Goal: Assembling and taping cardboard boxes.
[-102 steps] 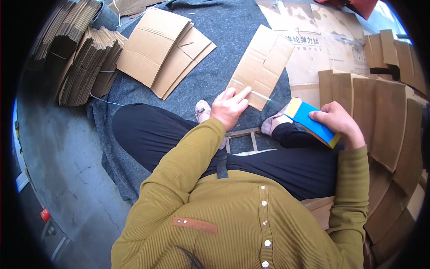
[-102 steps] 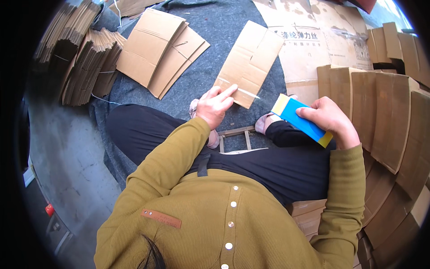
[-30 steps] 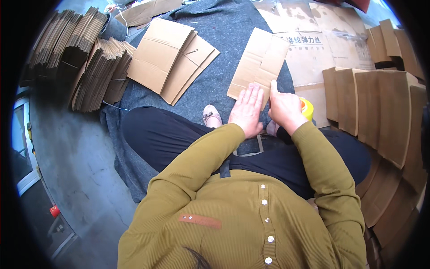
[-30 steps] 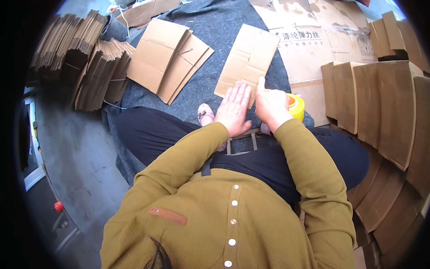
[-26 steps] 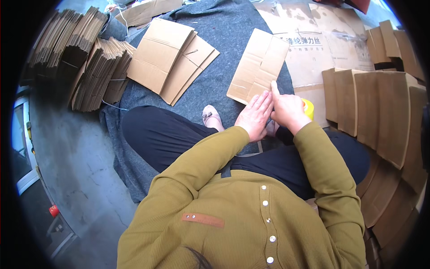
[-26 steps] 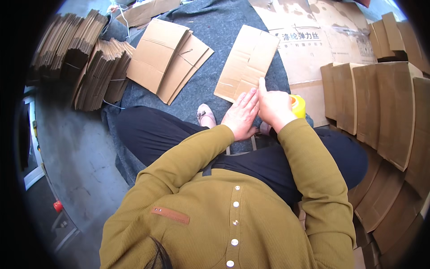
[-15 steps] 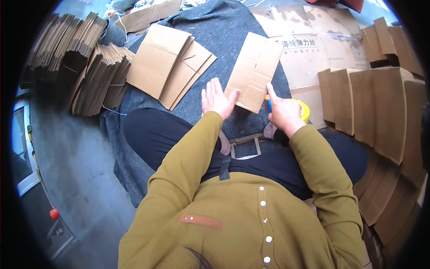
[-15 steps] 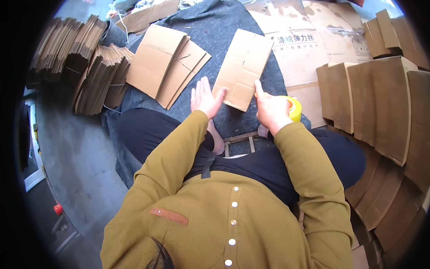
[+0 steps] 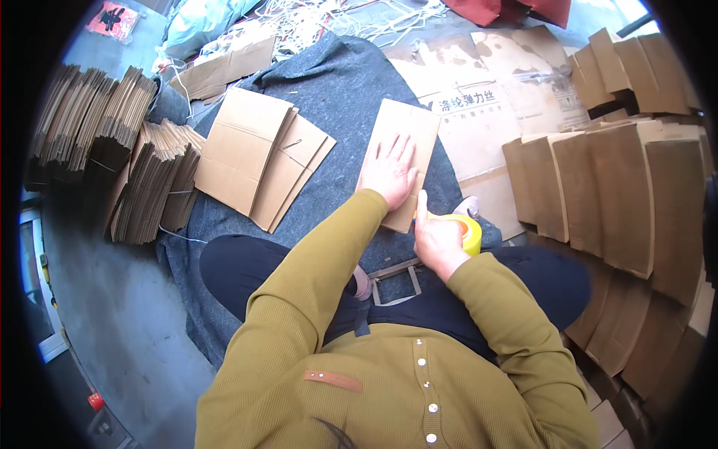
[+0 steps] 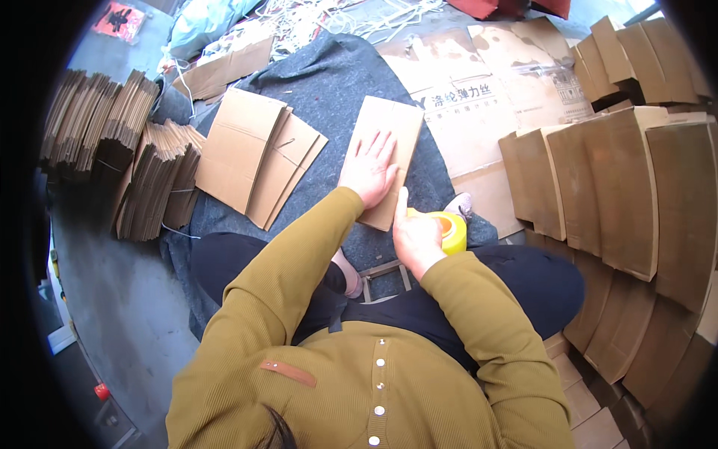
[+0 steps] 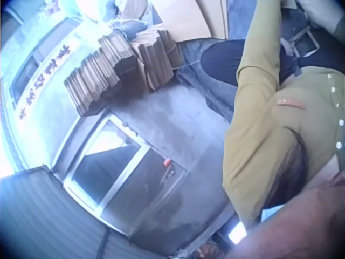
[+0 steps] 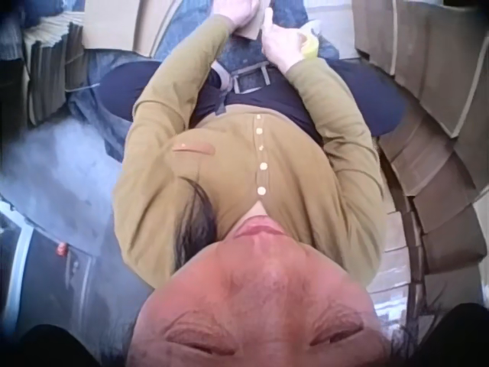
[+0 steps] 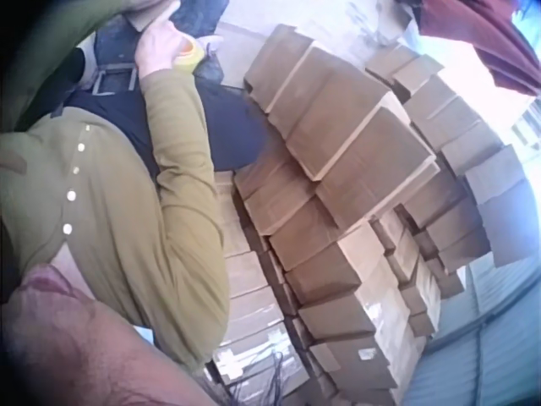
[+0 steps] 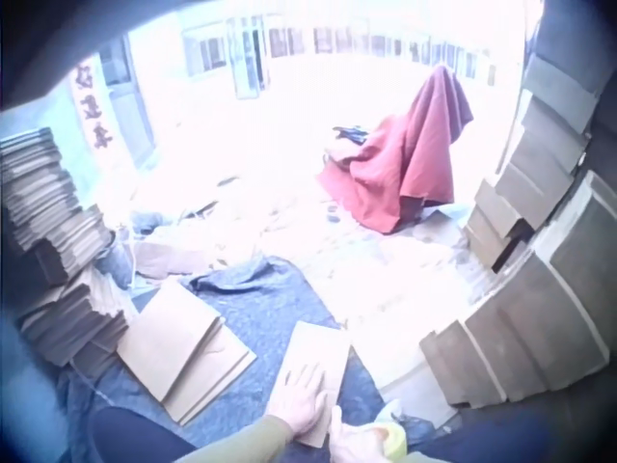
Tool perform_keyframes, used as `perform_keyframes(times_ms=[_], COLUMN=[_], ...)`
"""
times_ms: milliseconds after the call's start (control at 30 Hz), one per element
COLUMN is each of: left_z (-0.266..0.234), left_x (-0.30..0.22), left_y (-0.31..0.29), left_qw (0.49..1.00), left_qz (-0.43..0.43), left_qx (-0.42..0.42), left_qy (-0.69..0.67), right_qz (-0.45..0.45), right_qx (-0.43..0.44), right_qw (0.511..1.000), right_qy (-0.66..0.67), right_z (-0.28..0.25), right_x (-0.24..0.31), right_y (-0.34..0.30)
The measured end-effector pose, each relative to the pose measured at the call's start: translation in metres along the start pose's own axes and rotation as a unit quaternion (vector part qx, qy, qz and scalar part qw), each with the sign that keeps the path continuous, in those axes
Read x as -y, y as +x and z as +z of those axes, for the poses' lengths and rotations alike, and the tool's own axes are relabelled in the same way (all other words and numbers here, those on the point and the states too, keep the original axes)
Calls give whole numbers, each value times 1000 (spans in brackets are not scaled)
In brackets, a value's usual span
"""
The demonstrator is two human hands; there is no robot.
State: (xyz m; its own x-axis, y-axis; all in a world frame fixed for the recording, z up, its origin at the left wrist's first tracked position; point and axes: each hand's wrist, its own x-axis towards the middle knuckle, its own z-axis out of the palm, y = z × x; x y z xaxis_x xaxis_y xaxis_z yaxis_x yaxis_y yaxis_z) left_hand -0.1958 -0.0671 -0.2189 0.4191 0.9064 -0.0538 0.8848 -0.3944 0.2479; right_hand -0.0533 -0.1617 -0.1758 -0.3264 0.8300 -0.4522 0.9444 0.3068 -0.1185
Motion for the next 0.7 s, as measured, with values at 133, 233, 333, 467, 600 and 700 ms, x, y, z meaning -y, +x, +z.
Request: perform_keyframes(times_ms=[133, 233, 333, 467, 600, 700], left_z=[-3, 11, 17, 1, -6, 5], left_x=[-16, -27, -34, -12, 32, 50], left_y=[48, 60, 55, 28, -8, -32], left_qw=[999, 1000, 988, 963, 951, 853], left_qz=[3, -12, 153, 143, -252, -356], left_qx=[21, 1, -1, -107, -150, 93], left_qy=[32, 17, 3, -200, -98, -370], right_qz=[14, 18, 42, -12, 19, 45], right_qx=[-16, -28, -33, -61, 19, 53], right_qw=[998, 995, 995, 996, 1000, 995], right_qy=[-55, -93, -84, -70, -3, 73], right_z=[5, 12, 31, 33, -5, 0], right_x=[7, 13, 15, 8, 4, -12], right_y=[4, 11, 16, 14, 8, 16])
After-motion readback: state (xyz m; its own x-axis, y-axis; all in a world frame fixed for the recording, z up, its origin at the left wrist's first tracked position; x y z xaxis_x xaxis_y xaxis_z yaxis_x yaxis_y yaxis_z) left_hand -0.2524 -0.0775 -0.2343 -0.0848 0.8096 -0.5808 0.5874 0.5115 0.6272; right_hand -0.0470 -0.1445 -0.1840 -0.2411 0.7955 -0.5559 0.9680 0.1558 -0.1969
